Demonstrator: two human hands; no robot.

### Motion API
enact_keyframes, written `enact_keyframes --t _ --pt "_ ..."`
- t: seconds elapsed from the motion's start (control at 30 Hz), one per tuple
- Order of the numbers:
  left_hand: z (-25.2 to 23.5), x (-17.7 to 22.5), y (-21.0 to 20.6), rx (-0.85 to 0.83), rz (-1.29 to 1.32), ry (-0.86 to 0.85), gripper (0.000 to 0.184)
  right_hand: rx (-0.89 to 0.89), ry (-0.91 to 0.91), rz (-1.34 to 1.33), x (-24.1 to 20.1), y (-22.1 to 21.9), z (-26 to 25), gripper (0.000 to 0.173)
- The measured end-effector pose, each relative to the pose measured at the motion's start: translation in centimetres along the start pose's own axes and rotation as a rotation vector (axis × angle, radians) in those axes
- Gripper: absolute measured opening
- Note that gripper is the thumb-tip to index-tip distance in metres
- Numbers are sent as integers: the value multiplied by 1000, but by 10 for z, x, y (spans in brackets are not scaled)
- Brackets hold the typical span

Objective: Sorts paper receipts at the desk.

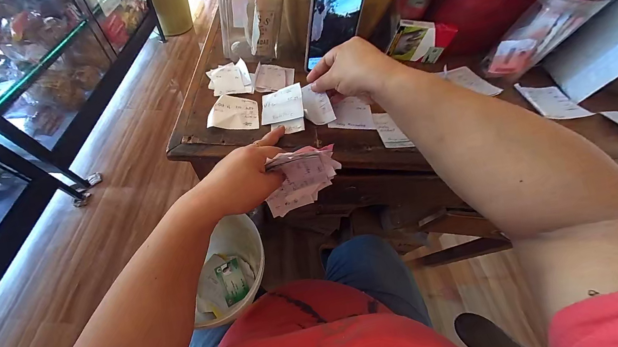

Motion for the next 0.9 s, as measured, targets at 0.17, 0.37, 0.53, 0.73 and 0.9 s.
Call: enact_keyframes --t 0.17,0.37,0.53,0.73,0.9 --pt "0 0 0 -2 3 -4 26 177 100 214 -4 9 6 23" --pt "0 3 2 -15 20 40 28 267 187 315 -9 18 11 25" --pt "0 1 1 6 27 25 25 183 148 225 -6 11 9 23" --pt "0 -1 0 8 35 18 25 39 15 -72 1 0 2 23" --pt "1 -1 -2 26 36 -5 26 -58 -56 -257 -7 -14 15 21"
Point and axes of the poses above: each hand's wrist, its own z-axis away from the middle knuckle, its own y-axis out of the back of the hand, x = y × z, the point moved 2 cm from there along -z, towards the middle knuckle, and after that the axes turned 6 degrees about -y, right-handed, at the moved point
